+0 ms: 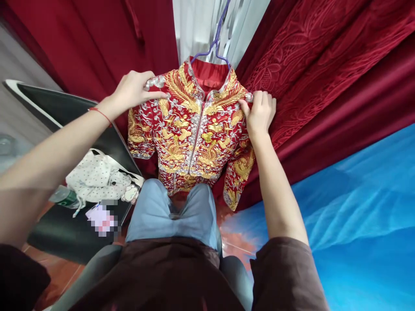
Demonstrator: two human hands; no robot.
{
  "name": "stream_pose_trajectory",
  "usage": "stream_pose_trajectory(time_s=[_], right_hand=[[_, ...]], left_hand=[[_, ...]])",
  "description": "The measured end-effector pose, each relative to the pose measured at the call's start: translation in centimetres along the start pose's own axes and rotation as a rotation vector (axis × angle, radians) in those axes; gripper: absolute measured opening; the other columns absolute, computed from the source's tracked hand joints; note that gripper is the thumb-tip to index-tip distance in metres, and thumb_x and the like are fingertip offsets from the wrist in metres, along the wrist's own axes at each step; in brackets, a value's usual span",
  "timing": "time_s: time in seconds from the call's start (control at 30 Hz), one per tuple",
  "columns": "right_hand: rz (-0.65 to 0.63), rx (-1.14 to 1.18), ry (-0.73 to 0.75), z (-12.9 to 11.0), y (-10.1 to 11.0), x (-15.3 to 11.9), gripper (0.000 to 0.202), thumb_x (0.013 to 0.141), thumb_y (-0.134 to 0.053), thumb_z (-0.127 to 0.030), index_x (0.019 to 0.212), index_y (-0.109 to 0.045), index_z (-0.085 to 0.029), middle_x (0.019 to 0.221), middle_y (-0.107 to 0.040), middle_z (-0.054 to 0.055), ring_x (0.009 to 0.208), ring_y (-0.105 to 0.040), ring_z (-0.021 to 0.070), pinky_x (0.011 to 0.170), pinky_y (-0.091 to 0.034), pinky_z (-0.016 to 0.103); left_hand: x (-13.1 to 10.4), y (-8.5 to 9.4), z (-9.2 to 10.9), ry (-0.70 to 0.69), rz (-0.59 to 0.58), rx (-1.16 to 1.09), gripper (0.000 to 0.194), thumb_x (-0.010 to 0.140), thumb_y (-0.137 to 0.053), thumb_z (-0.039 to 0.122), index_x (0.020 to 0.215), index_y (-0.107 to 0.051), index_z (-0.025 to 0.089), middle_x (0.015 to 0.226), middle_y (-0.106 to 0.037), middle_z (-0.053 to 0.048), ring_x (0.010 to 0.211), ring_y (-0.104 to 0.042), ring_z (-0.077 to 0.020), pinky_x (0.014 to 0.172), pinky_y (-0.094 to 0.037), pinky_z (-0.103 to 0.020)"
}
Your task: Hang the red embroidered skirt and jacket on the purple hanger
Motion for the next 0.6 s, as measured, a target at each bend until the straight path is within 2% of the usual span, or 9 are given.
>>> stream_pose_trajectory(time_s=[0.07,0.1,0.17,0.23,0.27,0.33,0.43,0.5,0.6], right_hand=[[-0.03,0.031,-0.02,0.3,0.3,0.7,0.038,0.104,-0.039,-0.047,0.086,-0.057,-0.019,0.086,-0.064,0.012,0.079,-0.051,0.0194,0.077,-0.036,0.033],[-0.034,0.08,-0.036,0.5,0.7,1.0,0.037,0.103,-0.043,-0.044,0.076,-0.052,-0.021,0.075,-0.059,0.007,0.069,-0.045,0.0162,0.072,-0.034,0.031],[-0.039,0.23,-0.049,0.6,1.8,1.4,0.046,0.103,-0.046,-0.042,0.061,-0.037,-0.024,0.059,-0.042,-0.002,0.058,-0.031,0.012,0.064,-0.028,0.031],[-0.063,0.362,-0.029,0.2,2.7,1.8,0.054,0.101,-0.049,-0.043,0.057,-0.025,-0.025,0.055,-0.026,-0.006,0.055,-0.022,0.0103,0.061,-0.025,0.031],[-0.085,0.388,-0.016,-0.1,3.0,1.9,0.055,0.101,-0.051,-0.043,0.056,-0.024,-0.025,0.055,-0.022,-0.007,0.055,-0.021,0.01,0.061,-0.024,0.031],[-0.125,0.354,-0.006,-0.6,3.3,2.1,0.053,0.1,-0.051,-0.044,0.056,-0.029,-0.024,0.055,-0.025,-0.007,0.055,-0.023,0.0099,0.062,-0.024,0.031],[-0.136,0.248,0.007,-1.7,2.7,2.3,0.045,0.1,-0.047,-0.053,0.068,-0.049,-0.021,0.061,-0.045,-0.002,0.061,-0.04,0.0122,0.066,-0.029,0.03],[-0.131,0.222,0.034,-2.6,1.7,2.4,0.05,0.097,-0.044,-0.064,0.081,-0.058,-0.019,0.068,-0.054,0.002,0.07,-0.052,0.016,0.071,-0.033,0.031],[-0.109,0.212,0.025,-2.8,0.0,2.6,0.062,0.094,-0.037,-0.074,0.088,-0.061,-0.017,0.073,-0.059,0.006,0.08,-0.059,0.0206,0.074,-0.037,0.033]], left_hand=[[-0.7,1.0,0.0,0.051,0.066,-0.053,0.061,0.072,-0.054,0.083,0.09,-0.064,0.025,0.089,-0.071,-0.004,0.113,-0.064,-0.0276,0.086,-0.049,-0.038],[-0.9,1.3,-0.1,0.069,0.089,-0.085,0.058,0.068,-0.061,0.081,0.091,-0.065,0.028,0.089,-0.072,-0.006,0.115,-0.062,-0.0302,0.084,-0.05,-0.041],[-1.1,1.5,-0.2,0.092,0.114,-0.13,0.056,0.069,-0.061,0.079,0.095,-0.066,0.03,0.089,-0.072,-0.008,0.118,-0.06,-0.0334,0.083,-0.049,-0.045],[-0.9,1.5,-0.3,0.104,0.129,-0.138,0.056,0.071,-0.059,0.078,0.1,-0.067,0.03,0.091,-0.073,-0.008,0.119,-0.059,-0.0342,0.086,-0.049,-0.048],[-0.7,1.5,-0.2,0.105,0.137,-0.132,0.057,0.072,-0.058,0.078,0.101,-0.067,0.03,0.092,-0.073,-0.008,0.118,-0.059,-0.034,0.087,-0.048,-0.049],[-0.2,1.4,-0.2,0.097,0.145,-0.115,0.056,0.074,-0.056,0.078,0.1,-0.067,0.03,0.094,-0.073,-0.007,0.117,-0.061,-0.0331,0.09,-0.048,-0.049],[0.5,0.4,-0.5,0.094,0.119,-0.094,0.059,0.076,-0.055,0.079,0.1,-0.065,0.026,0.092,-0.072,-0.006,0.113,-0.062,-0.0301,0.092,-0.048,-0.046],[1.0,-0.6,-1.0,0.107,0.094,-0.085,0.064,0.076,-0.054,0.081,0.101,-0.063,0.022,0.09,-0.07,-0.005,0.112,-0.062,-0.0274,0.094,-0.047,-0.044],[1.4,-1.8,-1.7,0.129,0.122,-0.095,0.064,0.078,-0.054,0.081,0.099,-0.06,0.02,0.09,-0.07,-0.005,0.114,-0.061,-0.0276,0.095,-0.047,-0.043]])
Point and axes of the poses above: each hand's wrist, its own x-axis towards the middle knuckle, its own y-axis out of the back of the hand, z = x × y, the point moved 10 cm from there along x, towards the middle knuckle
